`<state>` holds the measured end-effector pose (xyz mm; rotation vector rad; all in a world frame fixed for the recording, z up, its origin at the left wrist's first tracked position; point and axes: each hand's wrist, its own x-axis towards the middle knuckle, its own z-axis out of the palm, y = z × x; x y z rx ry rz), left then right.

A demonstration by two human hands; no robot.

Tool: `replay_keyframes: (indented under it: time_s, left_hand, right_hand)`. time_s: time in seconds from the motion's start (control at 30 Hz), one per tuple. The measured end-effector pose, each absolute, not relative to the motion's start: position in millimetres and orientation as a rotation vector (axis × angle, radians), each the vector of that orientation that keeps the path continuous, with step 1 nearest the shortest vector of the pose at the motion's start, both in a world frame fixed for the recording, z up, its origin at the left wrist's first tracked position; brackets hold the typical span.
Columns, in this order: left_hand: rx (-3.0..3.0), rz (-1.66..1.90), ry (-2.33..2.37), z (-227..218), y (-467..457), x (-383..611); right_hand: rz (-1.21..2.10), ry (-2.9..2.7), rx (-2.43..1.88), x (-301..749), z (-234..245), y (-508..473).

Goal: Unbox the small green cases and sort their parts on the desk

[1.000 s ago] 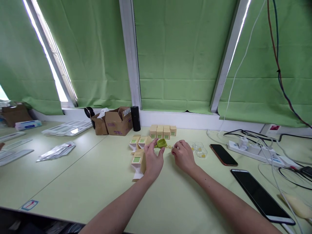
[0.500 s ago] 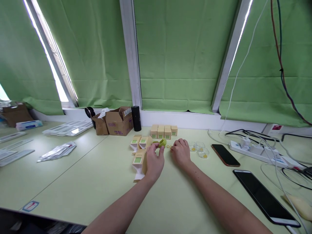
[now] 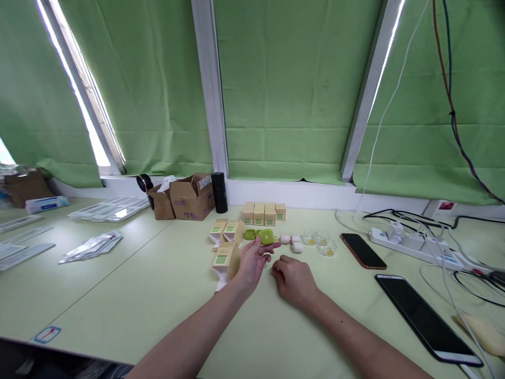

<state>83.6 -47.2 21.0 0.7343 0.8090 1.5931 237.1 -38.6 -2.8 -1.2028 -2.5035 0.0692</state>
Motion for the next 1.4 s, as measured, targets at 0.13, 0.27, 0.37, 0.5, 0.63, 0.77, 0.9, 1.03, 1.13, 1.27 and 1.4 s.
replay_keyframes:
  time_s: [0.13,0.27,0.37,0.5,0.63,0.77,0.9,1.03,1.13,1.27,1.4]
  left_hand:
    - [0.684,1.587,0.787,23,-47,81]
    - [0.776,1.587,0.934,25,-48,78]
    - [1.002,1.618,1.216,26,-46,74]
    - [1.527,1.628,1.756,35,-43,64]
    - [2.112,1.385,2.029,54,-46,54]
    - [2.345,0.970,2.181,62,-44,51]
    - [2.454,0.619,2.239,56,-34,53]
    - [2.408,0.519,2.236,50,-25,54]
    - [2.380,0.551,2.236,46,-20,54]
    - [2.360,0.563,2.243,40,-16,52]
    - [2.344,0.572,2.248,38,-13,52]
  right_hand:
    - [0.148,-2.476,-1.233,241,1,-33]
    - [0.162,-2.486,-1.222,242,2,-33]
    - [0.176,-2.489,-1.224,242,3,-36]
    - [0.187,-2.481,-1.249,241,6,-38]
    - [0.167,-2.499,-1.266,241,7,-37]
    - [0.169,-2.476,-1.240,242,6,-36]
    - [0.178,-2.464,-1.222,242,6,-36]
    - [0.176,-2.470,-1.225,241,5,-35]
    - [0.159,-2.483,-1.234,242,5,-35]
    - [0.150,-2.483,-1.232,241,4,-35]
    - [0.172,-2.484,-1.233,240,4,-35]
